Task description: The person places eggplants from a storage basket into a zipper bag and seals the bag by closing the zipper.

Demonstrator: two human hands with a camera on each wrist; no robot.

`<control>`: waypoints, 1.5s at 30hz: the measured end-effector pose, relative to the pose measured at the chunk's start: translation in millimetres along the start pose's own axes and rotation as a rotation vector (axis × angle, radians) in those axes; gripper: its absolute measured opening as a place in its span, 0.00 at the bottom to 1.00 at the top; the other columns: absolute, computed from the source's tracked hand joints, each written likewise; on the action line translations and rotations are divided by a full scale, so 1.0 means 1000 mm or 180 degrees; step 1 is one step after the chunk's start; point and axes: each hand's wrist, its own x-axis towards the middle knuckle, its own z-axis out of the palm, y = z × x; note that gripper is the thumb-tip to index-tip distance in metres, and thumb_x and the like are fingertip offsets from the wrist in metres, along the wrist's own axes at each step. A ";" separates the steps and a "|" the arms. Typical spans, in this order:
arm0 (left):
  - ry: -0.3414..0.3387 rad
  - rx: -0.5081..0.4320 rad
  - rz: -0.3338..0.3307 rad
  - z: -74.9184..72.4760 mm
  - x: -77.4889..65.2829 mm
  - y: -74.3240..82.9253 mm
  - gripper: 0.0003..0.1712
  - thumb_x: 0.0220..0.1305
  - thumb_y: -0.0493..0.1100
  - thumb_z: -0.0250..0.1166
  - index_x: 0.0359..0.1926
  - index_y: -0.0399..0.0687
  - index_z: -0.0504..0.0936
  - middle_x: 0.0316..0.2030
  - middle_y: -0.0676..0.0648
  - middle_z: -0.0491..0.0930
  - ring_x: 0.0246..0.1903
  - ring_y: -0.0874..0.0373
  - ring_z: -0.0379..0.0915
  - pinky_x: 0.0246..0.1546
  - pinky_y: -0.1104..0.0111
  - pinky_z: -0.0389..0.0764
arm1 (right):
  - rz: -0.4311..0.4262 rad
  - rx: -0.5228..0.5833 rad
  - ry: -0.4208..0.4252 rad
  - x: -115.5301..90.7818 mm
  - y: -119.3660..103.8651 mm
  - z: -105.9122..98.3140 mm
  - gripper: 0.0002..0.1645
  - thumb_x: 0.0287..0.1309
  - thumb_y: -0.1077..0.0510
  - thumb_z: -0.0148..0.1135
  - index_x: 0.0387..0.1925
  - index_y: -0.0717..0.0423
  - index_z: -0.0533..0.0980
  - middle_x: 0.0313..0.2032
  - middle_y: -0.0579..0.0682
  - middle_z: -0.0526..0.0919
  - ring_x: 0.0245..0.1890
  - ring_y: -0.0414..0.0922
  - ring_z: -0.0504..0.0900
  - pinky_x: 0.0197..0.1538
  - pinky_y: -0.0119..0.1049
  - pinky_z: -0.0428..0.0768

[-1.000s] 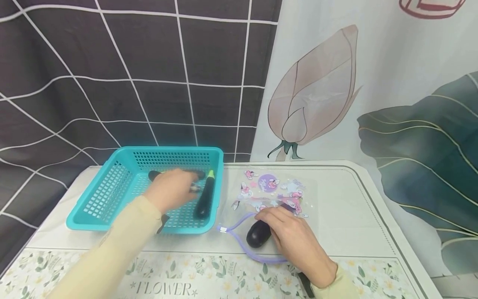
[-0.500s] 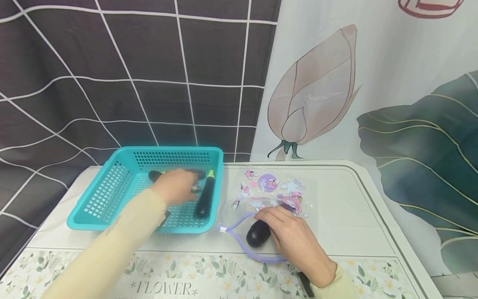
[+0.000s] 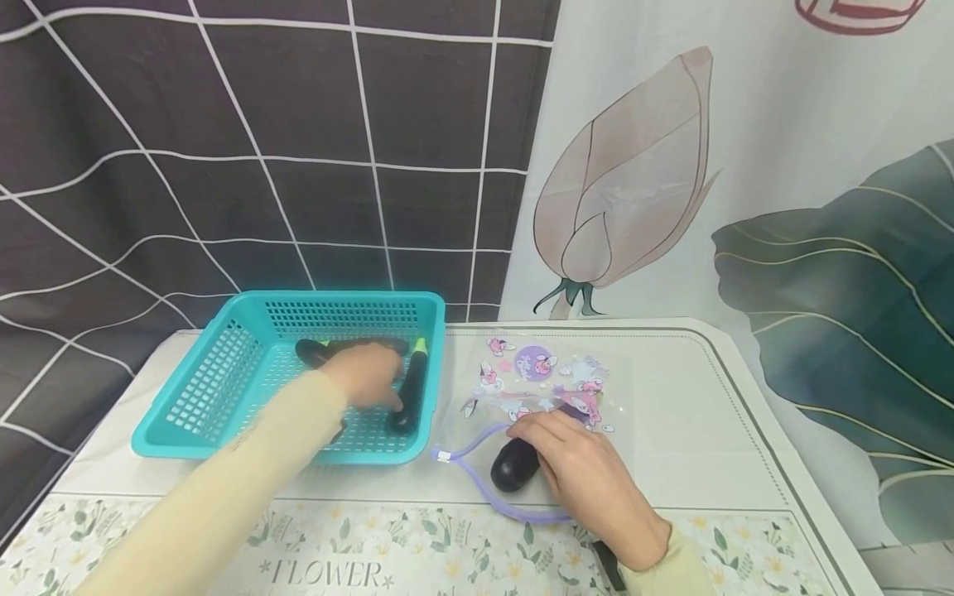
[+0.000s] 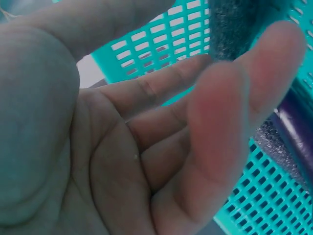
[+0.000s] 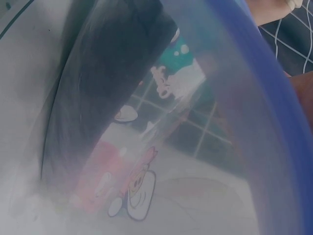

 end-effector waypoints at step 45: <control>-0.0555 -0.0780 -0.0047 0.028 0.023 -0.003 0.16 0.60 0.49 0.74 0.27 0.42 0.81 0.22 0.46 0.81 0.19 0.54 0.82 0.19 0.68 0.82 | 0.0048 -0.0027 -0.0057 0.000 0.000 -0.002 0.28 0.43 0.74 0.66 0.47 0.49 0.81 0.46 0.42 0.83 0.47 0.42 0.82 0.46 0.40 0.83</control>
